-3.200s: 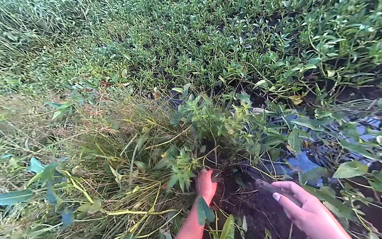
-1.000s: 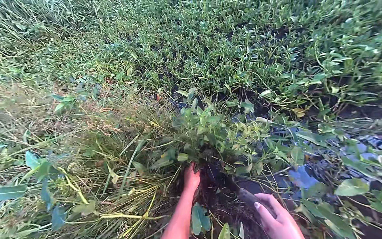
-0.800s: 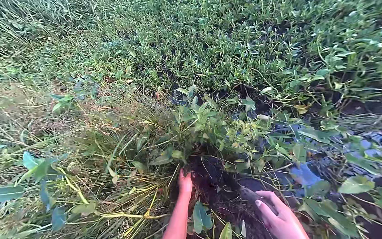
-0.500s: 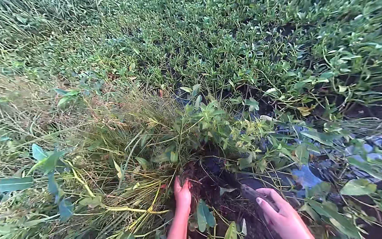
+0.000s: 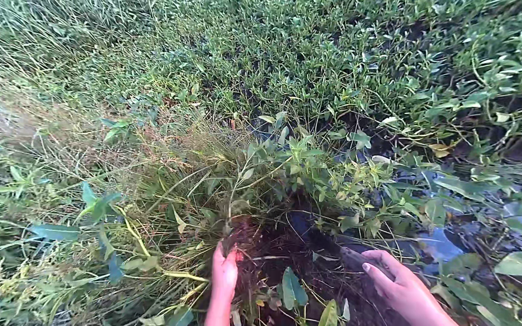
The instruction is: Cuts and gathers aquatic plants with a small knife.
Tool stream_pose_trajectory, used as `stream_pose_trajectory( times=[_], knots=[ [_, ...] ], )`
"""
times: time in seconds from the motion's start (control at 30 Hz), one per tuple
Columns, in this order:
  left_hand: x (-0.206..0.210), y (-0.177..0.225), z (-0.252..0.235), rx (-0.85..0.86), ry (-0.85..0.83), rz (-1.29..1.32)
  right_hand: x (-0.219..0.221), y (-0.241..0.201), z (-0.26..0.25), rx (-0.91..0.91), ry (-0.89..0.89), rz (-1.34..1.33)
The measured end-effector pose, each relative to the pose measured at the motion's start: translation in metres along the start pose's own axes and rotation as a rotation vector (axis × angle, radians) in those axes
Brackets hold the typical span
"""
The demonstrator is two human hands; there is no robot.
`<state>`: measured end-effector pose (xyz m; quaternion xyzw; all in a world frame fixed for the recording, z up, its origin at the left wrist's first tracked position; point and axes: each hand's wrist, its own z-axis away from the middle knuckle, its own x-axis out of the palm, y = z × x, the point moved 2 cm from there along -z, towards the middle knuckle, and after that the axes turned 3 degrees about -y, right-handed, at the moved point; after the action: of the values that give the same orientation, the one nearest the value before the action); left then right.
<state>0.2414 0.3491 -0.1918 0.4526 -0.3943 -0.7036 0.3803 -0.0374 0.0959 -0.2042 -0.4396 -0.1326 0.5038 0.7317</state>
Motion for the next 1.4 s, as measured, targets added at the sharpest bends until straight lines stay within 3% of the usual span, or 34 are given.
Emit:
stream_pose_trajectory(
  times=[0.23, 0.37, 0.47, 0.57, 0.67, 0.83, 0.93, 1.03, 1.17, 1.3, 1.4],
  knots=[
    [0.121, -0.026, -0.009, 0.038, -0.401, -0.607, 0.009, -0.003, 0.008, 0.004, -0.011, -0.012],
    [0.18, -0.037, -0.013, -0.087, -0.46, -1.066, 0.017, -0.008, 0.014, 0.022, -0.019, 0.013],
    [0.197, -0.041, -0.021, -0.141, -0.46, -1.213, 0.024, -0.009, 0.017, 0.026, -0.025, 0.038],
    [0.195, -0.045, -0.025, -0.093, -0.492, -1.2, 0.027, -0.009, 0.018, 0.031, -0.029, 0.042],
    [0.18, -0.049, -0.027, -0.057, -0.462, -0.995, 0.026, -0.009, 0.018, 0.02, -0.019, 0.036],
    [0.133, -0.065, -0.038, -0.159, -0.075, -0.23, 0.026, -0.007, 0.018, 0.022, -0.035, 0.05],
    [0.105, -0.048, -0.042, -0.116, 0.05, -0.059, 0.024, -0.01, 0.018, 0.023, -0.038, 0.05],
    [0.101, -0.027, -0.047, -0.044, -0.054, -0.123, 0.024, -0.023, 0.016, -0.014, 0.012, 0.014],
    [0.139, -0.027, -0.056, -0.045, -0.311, -0.439, 0.024, -0.046, 0.0, -0.132, 0.139, -0.034],
    [0.184, -0.026, -0.07, -0.129, -0.355, -0.775, 0.01, -0.056, -0.023, -0.18, 0.316, -0.03],
    [0.204, -0.032, -0.093, -0.179, -0.329, -0.861, -0.001, -0.054, -0.026, -0.167, 0.325, -0.104]
  ],
)
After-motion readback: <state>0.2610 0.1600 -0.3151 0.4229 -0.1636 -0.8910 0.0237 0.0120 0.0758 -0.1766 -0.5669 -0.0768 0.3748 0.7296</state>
